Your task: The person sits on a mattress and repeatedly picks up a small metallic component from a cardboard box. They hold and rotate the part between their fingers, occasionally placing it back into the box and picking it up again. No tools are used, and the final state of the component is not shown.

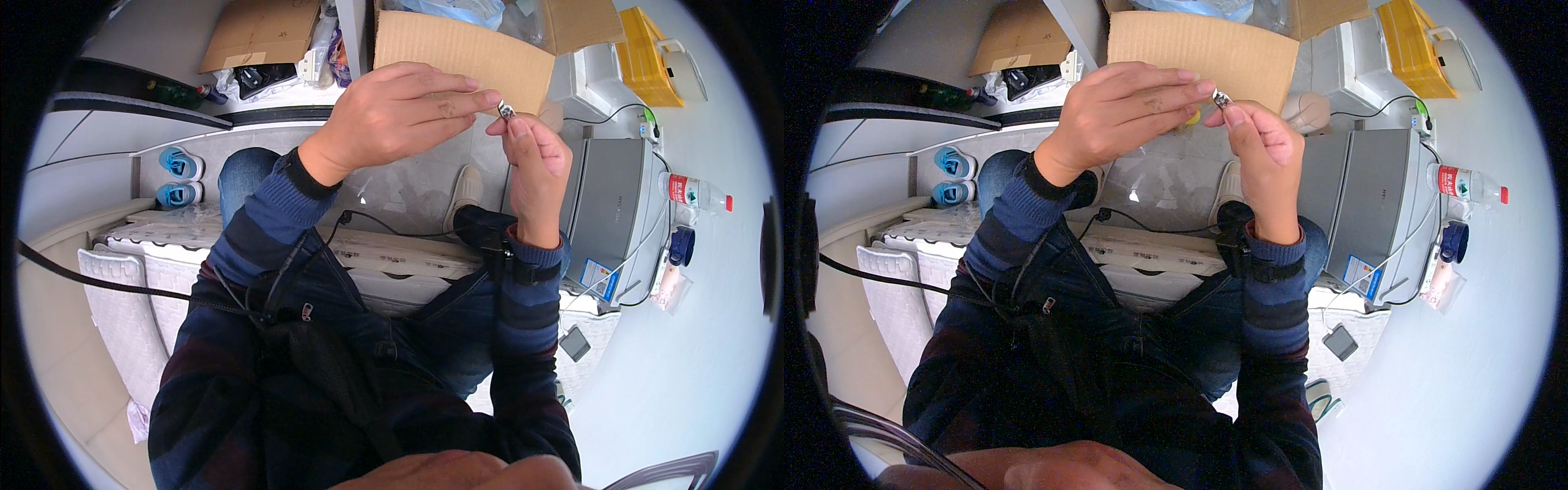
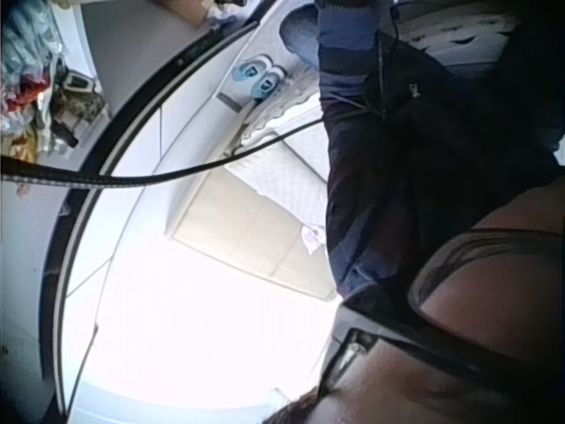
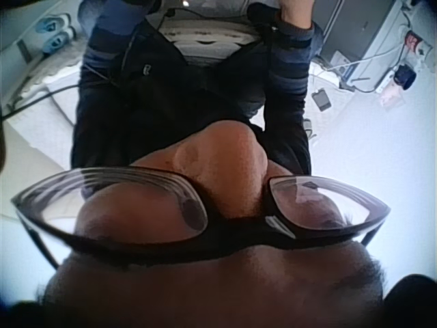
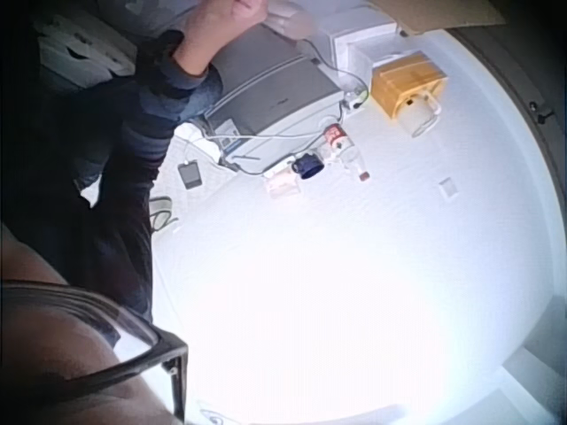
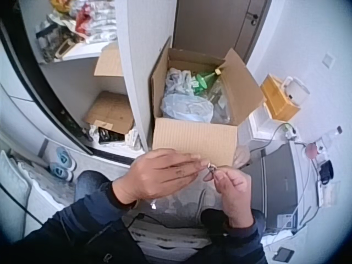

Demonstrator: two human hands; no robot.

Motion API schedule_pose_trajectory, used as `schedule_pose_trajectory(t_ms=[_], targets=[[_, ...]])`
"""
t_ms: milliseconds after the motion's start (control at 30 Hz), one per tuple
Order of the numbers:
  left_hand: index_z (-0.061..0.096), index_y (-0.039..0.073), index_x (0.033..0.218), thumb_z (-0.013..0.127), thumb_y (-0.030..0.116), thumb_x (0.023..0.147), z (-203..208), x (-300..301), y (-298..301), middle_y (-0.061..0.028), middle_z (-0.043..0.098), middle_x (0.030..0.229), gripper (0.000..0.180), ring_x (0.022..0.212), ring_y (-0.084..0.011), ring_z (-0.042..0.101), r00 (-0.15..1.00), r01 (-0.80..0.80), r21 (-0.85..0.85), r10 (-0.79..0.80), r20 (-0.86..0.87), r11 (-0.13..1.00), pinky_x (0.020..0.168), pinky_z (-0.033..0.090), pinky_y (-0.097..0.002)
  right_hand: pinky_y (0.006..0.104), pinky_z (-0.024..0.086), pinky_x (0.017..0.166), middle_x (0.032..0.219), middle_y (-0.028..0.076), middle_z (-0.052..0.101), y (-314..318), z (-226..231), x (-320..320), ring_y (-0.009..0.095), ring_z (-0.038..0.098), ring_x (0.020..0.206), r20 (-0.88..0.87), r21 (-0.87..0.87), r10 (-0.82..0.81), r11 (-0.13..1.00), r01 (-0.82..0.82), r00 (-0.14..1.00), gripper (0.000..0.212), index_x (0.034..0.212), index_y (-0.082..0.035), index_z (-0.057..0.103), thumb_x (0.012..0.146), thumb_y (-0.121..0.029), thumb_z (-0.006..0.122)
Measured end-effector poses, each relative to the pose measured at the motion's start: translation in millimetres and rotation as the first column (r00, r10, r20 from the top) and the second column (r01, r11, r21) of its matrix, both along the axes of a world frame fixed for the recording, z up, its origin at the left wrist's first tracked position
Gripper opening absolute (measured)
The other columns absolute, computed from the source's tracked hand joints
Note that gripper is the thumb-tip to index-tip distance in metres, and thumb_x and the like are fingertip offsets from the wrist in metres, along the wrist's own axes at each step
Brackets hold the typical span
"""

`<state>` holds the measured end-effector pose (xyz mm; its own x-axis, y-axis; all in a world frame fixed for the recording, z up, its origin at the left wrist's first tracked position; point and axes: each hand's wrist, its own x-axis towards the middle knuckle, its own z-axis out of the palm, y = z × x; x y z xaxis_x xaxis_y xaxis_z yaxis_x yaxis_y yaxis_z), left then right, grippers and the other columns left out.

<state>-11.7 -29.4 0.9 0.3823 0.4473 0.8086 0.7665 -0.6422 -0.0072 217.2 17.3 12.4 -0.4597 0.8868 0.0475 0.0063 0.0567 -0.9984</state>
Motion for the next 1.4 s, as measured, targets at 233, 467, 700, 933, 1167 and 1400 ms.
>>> schedule_pose_trajectory(t_ms=[233,467,700,933,1167,1400], targets=[[0.079,0.011,0.103,0.076,0.014,0.082,-3,0,1,0.001,0.077,0.127,0.021,0.11,-0.018,0.073,1.0,0.013,-0.022,-0.013,-0.004,1.0,0.089,0.061,-0.0309,0.023,0.023,0.06,0.071,-0.008,0.045,9,-1,10,0.003,0.031,0.064,0.094,-0.026,0.045,0.999,-0.042,0.995,0.029,0.102,0.01,0.072,0.107,-0.016,0.058],[0.079,0.011,0.104,0.076,0.015,0.083,-14,4,2,0.0003,0.076,0.129,0.021,0.116,-0.0199,0.072,1.0,0.009,-0.05,-0.01,-0.015,0.999,0.088,0.06,-0.0342,0.0243,0.023,0.061,0.069,-0.009,0.041,17,-9,13,0.004,0.03,0.064,0.019,-0.077,0.111,0.991,-0.109,0.994,0.032,0.099,0.007,0.072,0.107,-0.019,0.056],[0.078,0.011,0.103,0.078,0.015,0.083,-19,5,4,0.0005,0.076,0.129,0.021,0.114,-0.0189,0.072,0.999,-0.01,-0.035,0.008,-0.032,0.999,0.085,0.061,-0.0328,0.0234,0.023,0.06,0.068,-0.011,0.04,18,-13,11,0.003,0.03,0.063,-0.025,-0.104,0.105,0.989,-0.107,0.994,0.031,0.098,0.004,0.074,0.108,-0.019,0.055],[0.078,0.01,0.103,0.078,0.014,0.081,-20,4,4,0.0004,0.076,0.128,0.022,0.113,-0.0189,0.073,0.999,-0.013,-0.027,0.011,-0.049,1.0,0.086,0.061,-0.0327,0.0236,0.021,0.059,0.067,-0.011,0.039,19,-15,12,0.003,0.029,0.063,-0.022,-0.145,0.099,0.984,-0.101,0.995,0.032,0.099,0.004,0.075,0.108,-0.02,0.056],[0.078,0.01,0.103,0.077,0.013,0.082,-20,2,4,-0.0004,0.076,0.128,0.021,0.112,-0.019,0.072,0.997,-0.006,-0.054,0.002,-0.075,0.999,0.088,0.061,-0.0332,0.0237,0.022,0.06,0.067,-0.01,0.04,22,-14,17,0.003,0.029,0.062,0.009,-0.18,0.131,0.975,-0.127,0.991,0.032,0.099,0.004,0.075,0.107,-0.02,0.056],[0.079,0.009,0.101,0.076,0.012,0.082,-20,3,4,0.0019,0.077,0.123,0.019,0.11,-0.0156,0.072,0.997,-0.012,-0.04,0.008,-0.077,0.999,0.088,0.06,-0.0307,0.0244,0.022,0.06,0.066,-0.01,0.039,22,-14,17,0.004,0.029,0.062,0.035,-0.184,0.135,0.975,-0.127,0.99,0.032,0.098,0.005,0.074,0.107,-0.021,0.057]])
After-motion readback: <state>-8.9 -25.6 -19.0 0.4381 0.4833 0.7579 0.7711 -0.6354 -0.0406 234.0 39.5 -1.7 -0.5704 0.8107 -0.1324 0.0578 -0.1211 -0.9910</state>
